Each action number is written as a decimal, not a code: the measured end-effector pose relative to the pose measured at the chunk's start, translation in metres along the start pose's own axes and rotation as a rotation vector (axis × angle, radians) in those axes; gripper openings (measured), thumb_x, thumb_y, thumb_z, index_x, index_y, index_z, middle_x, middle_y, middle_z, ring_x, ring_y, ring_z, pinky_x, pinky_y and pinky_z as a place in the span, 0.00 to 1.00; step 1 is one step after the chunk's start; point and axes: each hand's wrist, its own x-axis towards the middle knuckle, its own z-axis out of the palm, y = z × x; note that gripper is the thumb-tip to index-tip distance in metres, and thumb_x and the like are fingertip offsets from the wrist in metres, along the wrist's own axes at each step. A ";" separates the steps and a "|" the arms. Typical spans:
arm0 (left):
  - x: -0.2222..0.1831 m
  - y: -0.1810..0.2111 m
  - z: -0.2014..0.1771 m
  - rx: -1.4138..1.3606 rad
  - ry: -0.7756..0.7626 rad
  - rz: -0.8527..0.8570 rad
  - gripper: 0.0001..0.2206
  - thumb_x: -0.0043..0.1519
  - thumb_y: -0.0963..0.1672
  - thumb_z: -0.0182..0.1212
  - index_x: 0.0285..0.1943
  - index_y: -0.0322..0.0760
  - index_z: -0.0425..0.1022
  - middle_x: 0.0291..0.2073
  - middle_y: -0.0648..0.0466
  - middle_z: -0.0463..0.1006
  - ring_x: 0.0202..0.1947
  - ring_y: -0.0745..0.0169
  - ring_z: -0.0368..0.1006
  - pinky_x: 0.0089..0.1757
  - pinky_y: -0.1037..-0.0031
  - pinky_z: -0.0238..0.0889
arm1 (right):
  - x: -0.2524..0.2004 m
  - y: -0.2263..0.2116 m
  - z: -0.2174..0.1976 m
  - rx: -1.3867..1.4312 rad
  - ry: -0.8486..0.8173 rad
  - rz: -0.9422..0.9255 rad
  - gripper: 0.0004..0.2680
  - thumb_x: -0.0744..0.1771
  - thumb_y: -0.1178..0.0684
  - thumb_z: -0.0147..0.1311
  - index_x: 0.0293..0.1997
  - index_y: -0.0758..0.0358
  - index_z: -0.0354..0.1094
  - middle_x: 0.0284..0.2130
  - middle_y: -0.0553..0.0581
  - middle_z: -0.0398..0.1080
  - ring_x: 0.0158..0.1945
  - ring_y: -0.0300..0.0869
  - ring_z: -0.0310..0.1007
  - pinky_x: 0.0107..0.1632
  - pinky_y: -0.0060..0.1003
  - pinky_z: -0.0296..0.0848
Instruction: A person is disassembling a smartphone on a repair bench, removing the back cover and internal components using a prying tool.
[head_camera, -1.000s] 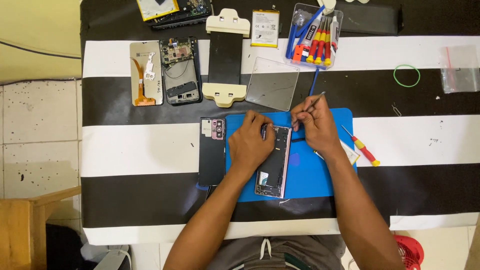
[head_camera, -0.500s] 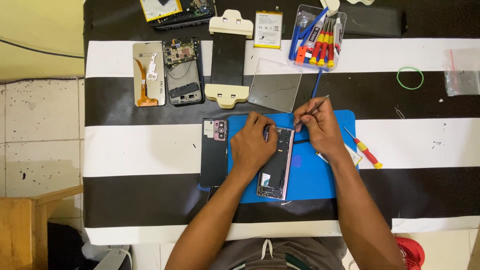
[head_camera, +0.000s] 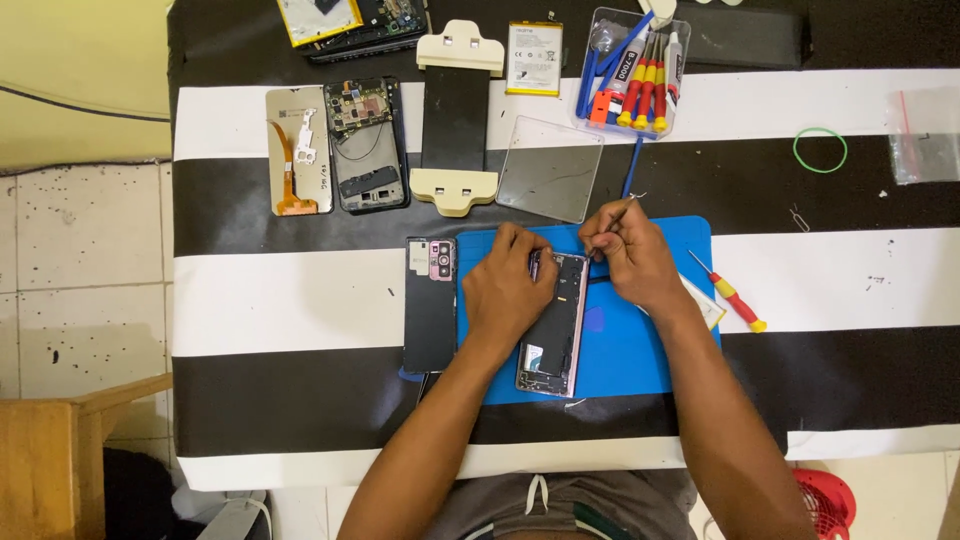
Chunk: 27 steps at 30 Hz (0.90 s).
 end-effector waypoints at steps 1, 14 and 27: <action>0.000 0.000 0.001 -0.001 0.001 -0.001 0.03 0.61 0.43 0.58 0.36 0.41 0.76 0.34 0.56 0.71 0.25 0.47 0.79 0.28 0.60 0.74 | 0.000 -0.001 0.000 -0.001 -0.001 0.000 0.05 0.73 0.54 0.45 0.42 0.62 0.56 0.26 0.59 0.72 0.24 0.43 0.67 0.32 0.36 0.71; 0.000 -0.006 0.012 0.021 0.007 -0.014 0.04 0.61 0.45 0.58 0.36 0.43 0.75 0.34 0.58 0.70 0.24 0.46 0.79 0.27 0.59 0.74 | 0.002 0.011 0.000 0.270 0.046 0.092 0.08 0.73 0.50 0.43 0.47 0.62 0.51 0.26 0.62 0.67 0.28 0.44 0.69 0.32 0.36 0.72; 0.001 -0.002 0.006 0.045 -0.010 -0.017 0.03 0.61 0.45 0.58 0.36 0.43 0.75 0.34 0.58 0.70 0.25 0.46 0.79 0.29 0.58 0.74 | -0.003 0.015 -0.002 0.129 -0.002 0.033 0.06 0.73 0.52 0.44 0.46 0.62 0.53 0.29 0.63 0.71 0.27 0.46 0.68 0.34 0.38 0.71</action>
